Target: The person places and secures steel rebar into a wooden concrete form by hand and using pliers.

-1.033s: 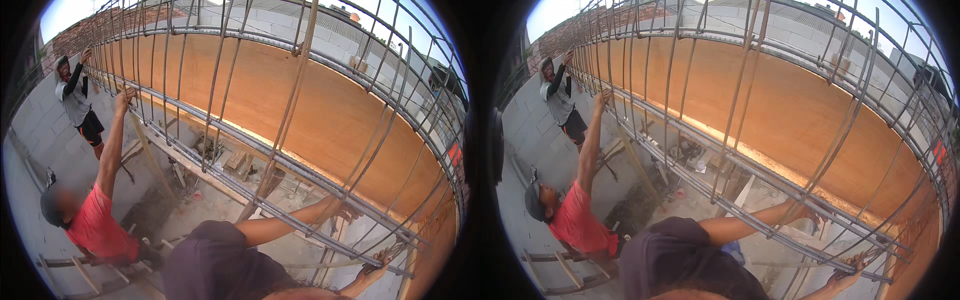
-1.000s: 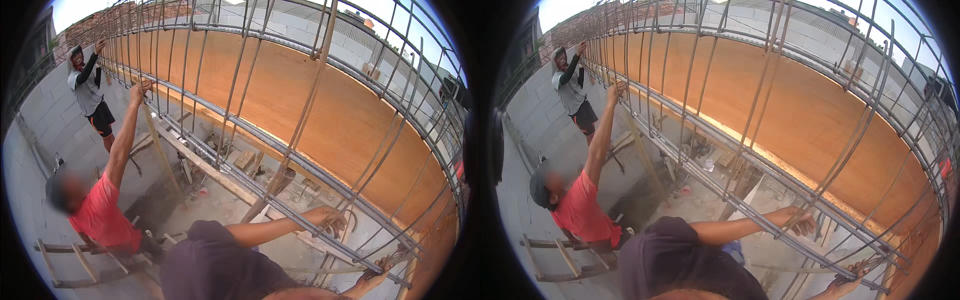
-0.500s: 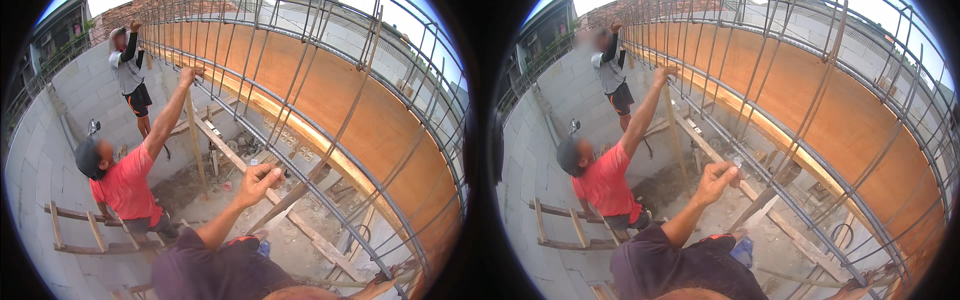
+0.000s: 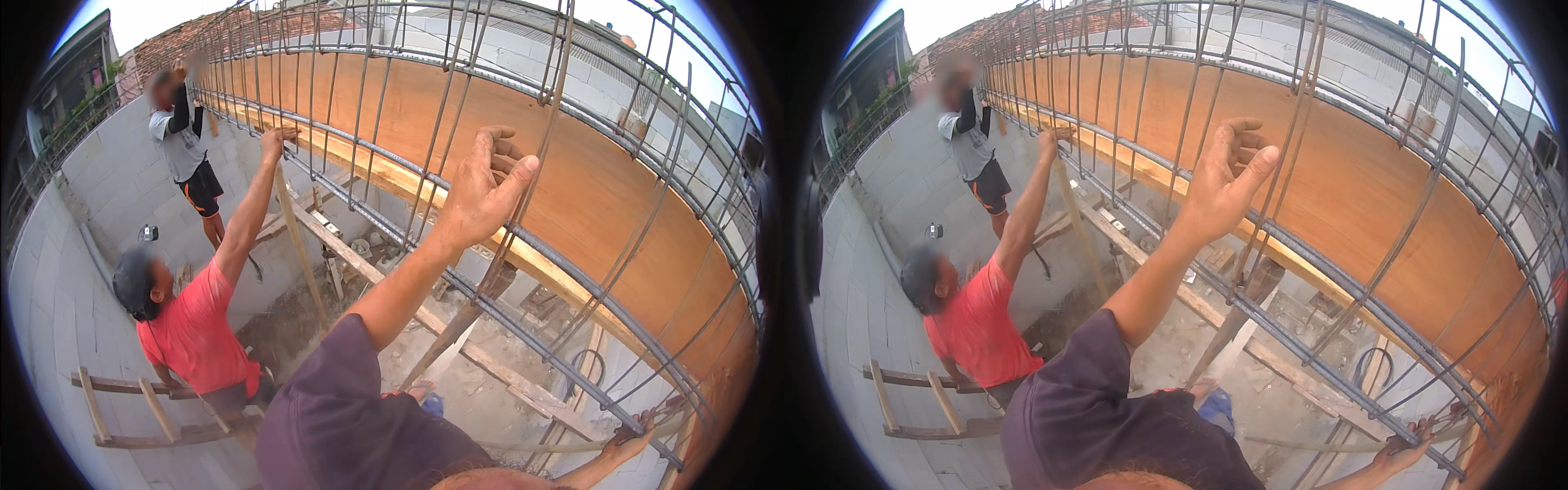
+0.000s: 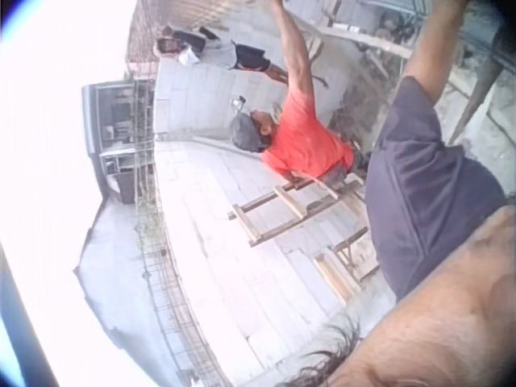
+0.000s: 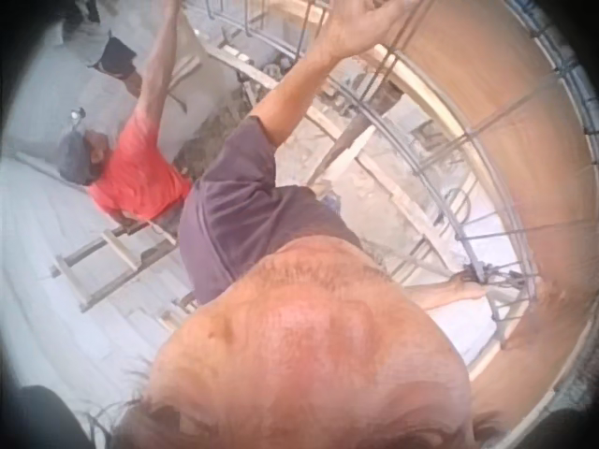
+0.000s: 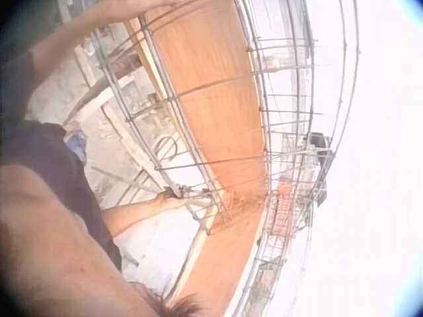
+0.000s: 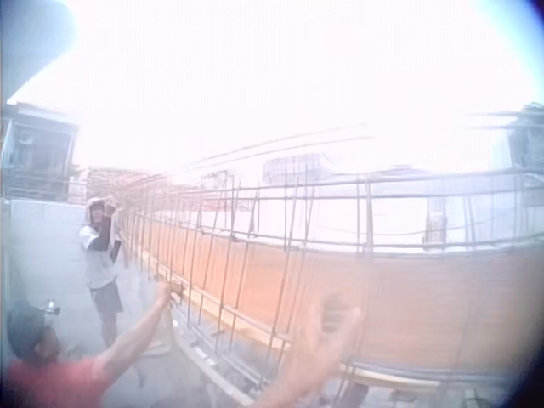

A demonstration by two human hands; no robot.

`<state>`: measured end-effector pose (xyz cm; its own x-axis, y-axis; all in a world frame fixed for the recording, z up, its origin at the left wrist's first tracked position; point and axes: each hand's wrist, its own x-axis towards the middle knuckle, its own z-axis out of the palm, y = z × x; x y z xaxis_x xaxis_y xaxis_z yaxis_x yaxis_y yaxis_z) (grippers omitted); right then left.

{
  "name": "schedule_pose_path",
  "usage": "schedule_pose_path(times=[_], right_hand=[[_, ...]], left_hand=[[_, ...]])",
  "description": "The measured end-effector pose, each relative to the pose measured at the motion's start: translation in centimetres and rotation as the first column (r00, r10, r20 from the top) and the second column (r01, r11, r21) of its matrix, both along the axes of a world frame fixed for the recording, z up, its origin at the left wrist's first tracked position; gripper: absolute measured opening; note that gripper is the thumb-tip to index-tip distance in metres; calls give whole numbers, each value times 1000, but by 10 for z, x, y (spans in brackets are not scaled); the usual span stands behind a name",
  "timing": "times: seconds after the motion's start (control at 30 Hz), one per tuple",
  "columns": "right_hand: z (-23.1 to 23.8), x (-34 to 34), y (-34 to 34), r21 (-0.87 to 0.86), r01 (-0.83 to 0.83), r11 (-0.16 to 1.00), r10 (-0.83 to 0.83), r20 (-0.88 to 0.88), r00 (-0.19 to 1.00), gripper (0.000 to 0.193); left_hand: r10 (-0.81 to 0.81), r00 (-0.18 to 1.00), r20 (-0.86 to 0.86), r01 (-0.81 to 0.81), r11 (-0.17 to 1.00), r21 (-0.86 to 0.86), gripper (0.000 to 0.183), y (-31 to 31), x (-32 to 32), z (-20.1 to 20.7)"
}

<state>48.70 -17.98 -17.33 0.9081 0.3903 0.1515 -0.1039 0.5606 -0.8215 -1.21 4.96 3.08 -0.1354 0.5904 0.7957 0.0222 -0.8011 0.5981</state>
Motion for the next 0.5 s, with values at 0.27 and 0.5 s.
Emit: schedule_pose_path(times=[0.27, 0.5], right_hand=[[-12, 2, -1, -21, -81, 996, 82, 35, 996, 48], [-12, 4, 0, -20, -62, 998, 61, -44, 997, 45]], left_hand=[[-509, 795, 330, 596, 757, -267, 34, 6, 22, 35], [-366, 831, 419, 460, 876, -146, 39, 11, 42, 27]])
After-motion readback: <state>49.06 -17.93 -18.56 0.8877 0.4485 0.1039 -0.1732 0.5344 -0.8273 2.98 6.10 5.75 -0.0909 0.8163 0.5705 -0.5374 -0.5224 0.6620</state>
